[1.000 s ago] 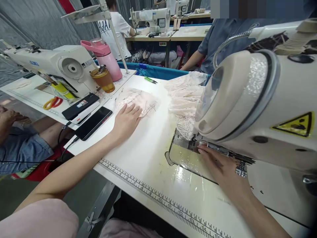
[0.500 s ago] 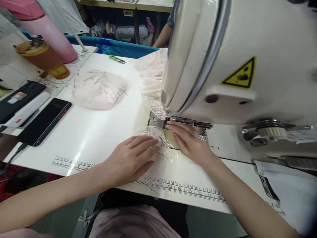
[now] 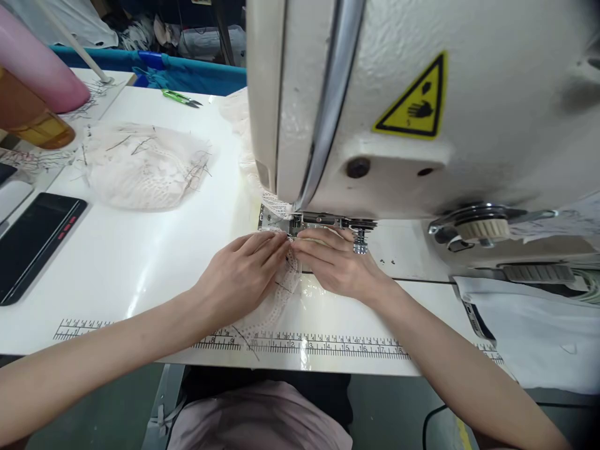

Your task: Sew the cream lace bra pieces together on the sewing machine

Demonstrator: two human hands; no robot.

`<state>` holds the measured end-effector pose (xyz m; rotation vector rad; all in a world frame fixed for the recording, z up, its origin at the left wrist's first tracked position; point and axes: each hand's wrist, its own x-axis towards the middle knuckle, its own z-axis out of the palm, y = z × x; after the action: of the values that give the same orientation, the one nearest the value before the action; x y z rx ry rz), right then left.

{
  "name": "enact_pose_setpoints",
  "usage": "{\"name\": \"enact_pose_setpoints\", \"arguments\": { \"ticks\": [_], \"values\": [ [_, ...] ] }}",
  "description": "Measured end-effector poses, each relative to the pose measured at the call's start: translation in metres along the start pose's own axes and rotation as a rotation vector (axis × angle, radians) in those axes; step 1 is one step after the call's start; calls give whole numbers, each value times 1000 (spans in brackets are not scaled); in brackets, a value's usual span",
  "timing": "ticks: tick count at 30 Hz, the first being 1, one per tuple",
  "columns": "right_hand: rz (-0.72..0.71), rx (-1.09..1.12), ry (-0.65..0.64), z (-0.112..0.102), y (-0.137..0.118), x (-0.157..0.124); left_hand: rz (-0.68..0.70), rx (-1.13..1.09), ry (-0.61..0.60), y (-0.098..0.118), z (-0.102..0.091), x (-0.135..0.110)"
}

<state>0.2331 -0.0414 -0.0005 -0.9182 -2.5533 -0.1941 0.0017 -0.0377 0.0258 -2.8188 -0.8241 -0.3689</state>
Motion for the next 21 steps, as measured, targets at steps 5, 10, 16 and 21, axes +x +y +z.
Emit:
{"name": "enact_pose_setpoints", "arguments": {
  "ticks": [5,10,16,21],
  "values": [
    [25,-56,104,-9,-1,6,22,-55,-39,-13,12,6],
    [74,-14,65,-10,0,10,-10,-91,-21,-19,19,11],
    [60,14,59,0,7,6,1,-81,12,-19,22,15],
    [66,-21,44,0,8,5,15,-83,20,-23,23,18]
  ]
}}
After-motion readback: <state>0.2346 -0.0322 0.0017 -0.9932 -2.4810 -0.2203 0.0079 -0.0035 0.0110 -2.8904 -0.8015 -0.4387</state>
